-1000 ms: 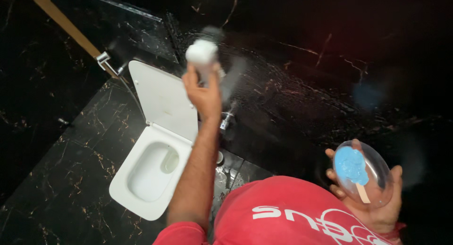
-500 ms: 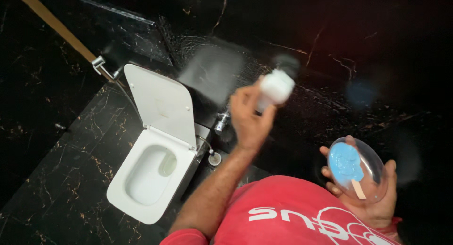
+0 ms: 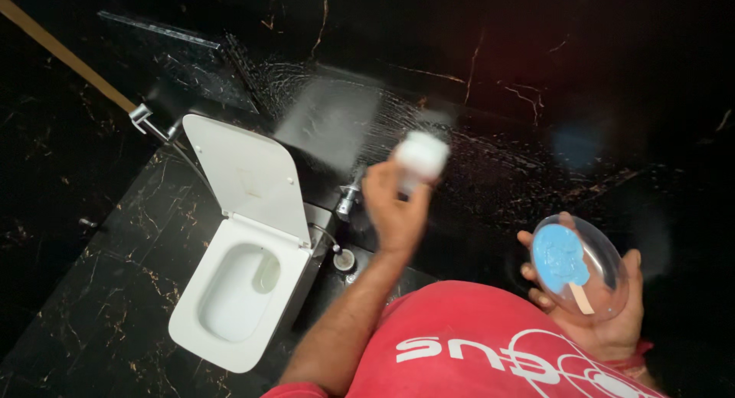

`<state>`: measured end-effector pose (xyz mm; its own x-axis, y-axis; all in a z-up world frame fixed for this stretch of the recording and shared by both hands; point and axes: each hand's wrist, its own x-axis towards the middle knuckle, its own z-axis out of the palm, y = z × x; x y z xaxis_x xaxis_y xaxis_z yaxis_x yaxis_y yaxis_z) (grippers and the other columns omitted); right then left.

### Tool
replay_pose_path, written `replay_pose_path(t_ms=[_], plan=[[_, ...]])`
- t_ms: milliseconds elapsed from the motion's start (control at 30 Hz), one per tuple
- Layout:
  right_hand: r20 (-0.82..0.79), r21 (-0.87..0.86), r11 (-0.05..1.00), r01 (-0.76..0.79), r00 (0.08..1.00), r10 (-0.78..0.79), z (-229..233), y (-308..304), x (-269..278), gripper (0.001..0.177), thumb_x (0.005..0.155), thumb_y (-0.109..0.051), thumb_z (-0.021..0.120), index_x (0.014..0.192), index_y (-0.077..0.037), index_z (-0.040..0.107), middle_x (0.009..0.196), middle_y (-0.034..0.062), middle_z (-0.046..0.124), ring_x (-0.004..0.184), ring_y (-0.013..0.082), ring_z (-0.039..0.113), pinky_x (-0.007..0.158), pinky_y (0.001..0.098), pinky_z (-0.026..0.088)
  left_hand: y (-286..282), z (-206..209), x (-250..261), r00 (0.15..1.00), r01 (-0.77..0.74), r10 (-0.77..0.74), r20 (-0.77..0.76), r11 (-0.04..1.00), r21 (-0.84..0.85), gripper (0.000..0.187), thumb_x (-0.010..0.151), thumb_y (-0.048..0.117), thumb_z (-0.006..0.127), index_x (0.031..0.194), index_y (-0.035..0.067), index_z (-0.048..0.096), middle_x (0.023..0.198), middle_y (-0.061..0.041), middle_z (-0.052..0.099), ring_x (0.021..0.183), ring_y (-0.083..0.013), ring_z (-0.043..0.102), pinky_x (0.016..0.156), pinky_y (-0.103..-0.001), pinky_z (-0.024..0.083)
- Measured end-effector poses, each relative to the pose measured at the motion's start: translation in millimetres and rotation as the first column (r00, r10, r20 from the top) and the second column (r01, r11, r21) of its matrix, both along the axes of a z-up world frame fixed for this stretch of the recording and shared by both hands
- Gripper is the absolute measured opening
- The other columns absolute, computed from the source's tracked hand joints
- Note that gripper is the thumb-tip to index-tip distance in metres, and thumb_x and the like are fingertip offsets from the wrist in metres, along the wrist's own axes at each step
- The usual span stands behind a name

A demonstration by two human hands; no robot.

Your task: The person scrubs a dark wall with a brush, repeatedly applying a blue cleaning agent from a small container to the wall surface.

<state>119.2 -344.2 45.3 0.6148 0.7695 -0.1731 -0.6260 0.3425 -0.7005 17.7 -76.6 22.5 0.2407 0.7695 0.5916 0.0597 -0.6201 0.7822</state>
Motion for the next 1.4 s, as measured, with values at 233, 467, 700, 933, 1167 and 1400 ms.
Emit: replay_pose_path(t_ms=[233,467,700,933,1167,1400], plan=[[0.026,-0.028,0.999,-0.038,0.999,0.038,-1.1,1.1,5.7,0.094,0.098,-0.081,0.04,0.169,-0.019,0.033,0.155,0.0326,0.042,0.101,0.0318,0.056,0.064,0.0339,0.048,-3.9,44.3,4.7,0.996,0.091,-0.085,-0.036,0.97,0.224,0.049,0.075,0.013,0.082,0.122,0.009,0.07,0.113,-0.006,0.063,0.105,-0.025,0.056,0.091,-0.042,0.047],[-0.067,0.077,0.997,-0.021,0.997,0.026,-11.6,-16.5,6.2,0.092,0.105,-0.081,0.04,0.172,-0.019,0.034,0.159,0.0307,0.041,0.103,0.0314,0.055,0.067,0.0335,0.048,107.3,-11.8,-19.4,0.946,-0.239,0.269,0.18,0.955,-0.175,0.055,0.089,0.022,0.085,0.134,0.001,0.061,0.11,-0.006,0.057,0.095,-0.017,0.059,0.076,-0.03,0.051],[-0.018,-0.037,0.999,0.024,1.0,-0.025,-8.7,-13.7,6.2,0.094,0.097,-0.083,0.04,0.168,-0.022,0.034,0.154,0.0297,0.043,0.1,0.0301,0.056,0.063,0.0327,0.047,-8.7,-7.6,6.4,0.995,0.027,-0.024,0.094,0.999,-0.034,0.037,0.087,0.011,0.077,0.12,0.009,0.062,0.112,-0.006,0.057,0.108,-0.0218,0.056,0.096,-0.035,0.048],[-0.004,0.019,0.999,-0.027,1.0,0.027,-2.5,-8.1,6.0,0.094,0.099,-0.082,0.041,0.169,-0.019,0.033,0.155,0.0305,0.043,0.102,0.0313,0.056,0.066,0.0338,0.049,-21.6,59.3,14.8,0.986,0.155,-0.132,-0.106,0.957,0.244,0.061,0.076,0.015,0.086,0.134,0.012,0.068,0.111,-0.005,0.063,0.101,-0.0229,0.055,0.09,-0.041,0.044],[-0.039,-0.089,0.996,0.025,0.999,-0.028,-10.3,-18.4,5.9,0.095,0.092,-0.085,0.042,0.166,-0.025,0.035,0.15,0.0277,0.045,0.099,0.0288,0.057,0.061,0.0308,0.049,79.8,14.3,-12.3,0.967,-0.17,0.191,0.17,0.977,-0.129,0.052,0.086,0.009,0.081,0.134,0.004,0.06,0.112,-0.007,0.056,0.101,-0.0206,0.057,0.086,-0.034,0.049],[-0.006,-0.02,1.0,-0.007,1.0,0.007,-8.5,-16.2,8.1,0.094,0.095,-0.083,0.042,0.167,-0.022,0.034,0.152,0.0298,0.044,0.1,0.0299,0.057,0.062,0.0325,0.048,-2.0,5.8,8.9,0.991,0.061,-0.066,0.118,0.997,0.045,0.054,0.084,0.011,0.079,0.135,0.009,0.061,0.119,-0.006,0.058,0.112,-0.0228,0.056,0.1,-0.037,0.045]])
